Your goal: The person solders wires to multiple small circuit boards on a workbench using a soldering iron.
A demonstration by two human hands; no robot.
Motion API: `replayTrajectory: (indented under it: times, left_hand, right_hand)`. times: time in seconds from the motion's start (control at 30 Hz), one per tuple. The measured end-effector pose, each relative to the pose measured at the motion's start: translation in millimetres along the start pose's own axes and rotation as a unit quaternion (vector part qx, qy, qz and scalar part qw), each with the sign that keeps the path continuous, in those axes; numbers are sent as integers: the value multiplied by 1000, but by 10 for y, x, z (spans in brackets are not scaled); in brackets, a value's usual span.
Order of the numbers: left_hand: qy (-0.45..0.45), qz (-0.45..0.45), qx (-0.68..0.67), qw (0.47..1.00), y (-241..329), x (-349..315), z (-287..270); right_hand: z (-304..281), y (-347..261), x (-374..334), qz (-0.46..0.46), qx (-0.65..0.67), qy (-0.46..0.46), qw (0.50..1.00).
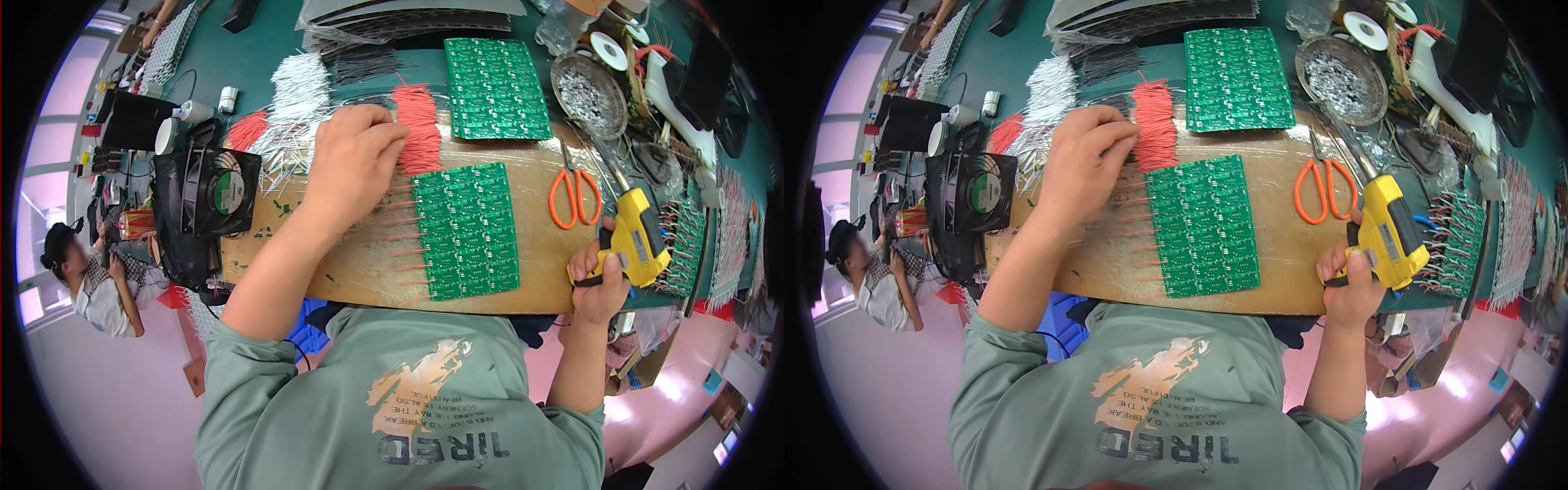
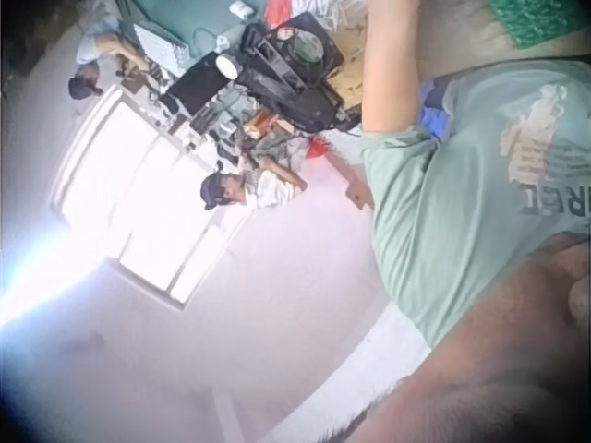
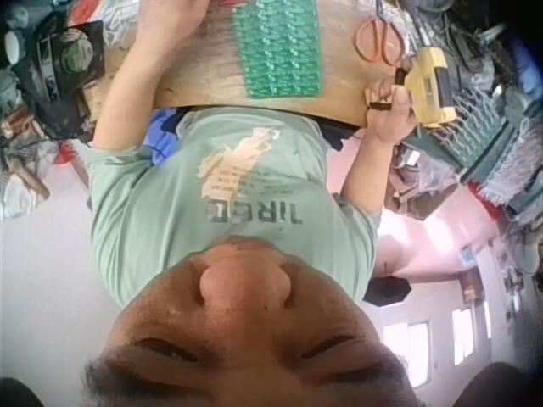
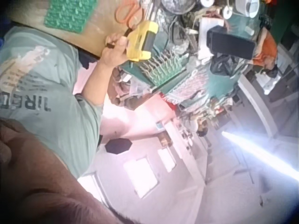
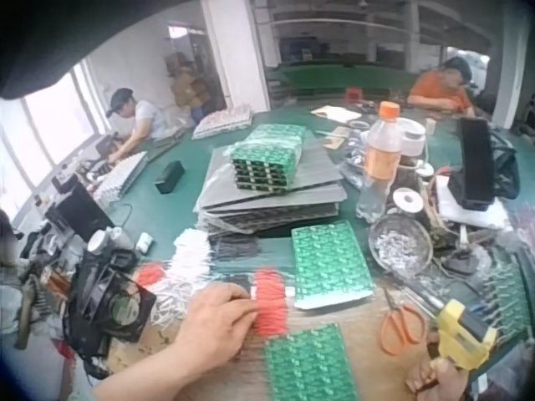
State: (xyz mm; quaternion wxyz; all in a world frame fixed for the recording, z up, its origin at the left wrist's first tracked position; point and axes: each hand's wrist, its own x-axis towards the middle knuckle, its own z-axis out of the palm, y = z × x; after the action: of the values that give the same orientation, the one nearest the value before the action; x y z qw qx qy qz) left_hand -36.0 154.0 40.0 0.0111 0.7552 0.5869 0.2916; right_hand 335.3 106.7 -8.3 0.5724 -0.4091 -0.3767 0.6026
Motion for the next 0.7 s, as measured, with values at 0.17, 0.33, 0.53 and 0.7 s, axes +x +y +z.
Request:
replayTrajectory:
  times: [0.17, 0.33, 0.53, 0.7]
  left_hand:
    - [11, -30, 95, 995, -343, -137, -283]
    - [-31, -13, 112, 993, -368, -215, -321]
    - [-67, 40, 150, 986, -231, -156, -231]
    - [-110, 19, 188, 976, -227, -92, -215]
  right_hand:
    - [-26, -8, -11, 4, 10, -17, 1000]
    - [-45, -9, -15, 4, 6, -21, 1000]
    - [29, -32, -12, 7, 7, 5, 1000]
    - [35, -36, -13, 12, 9, 27, 1000]
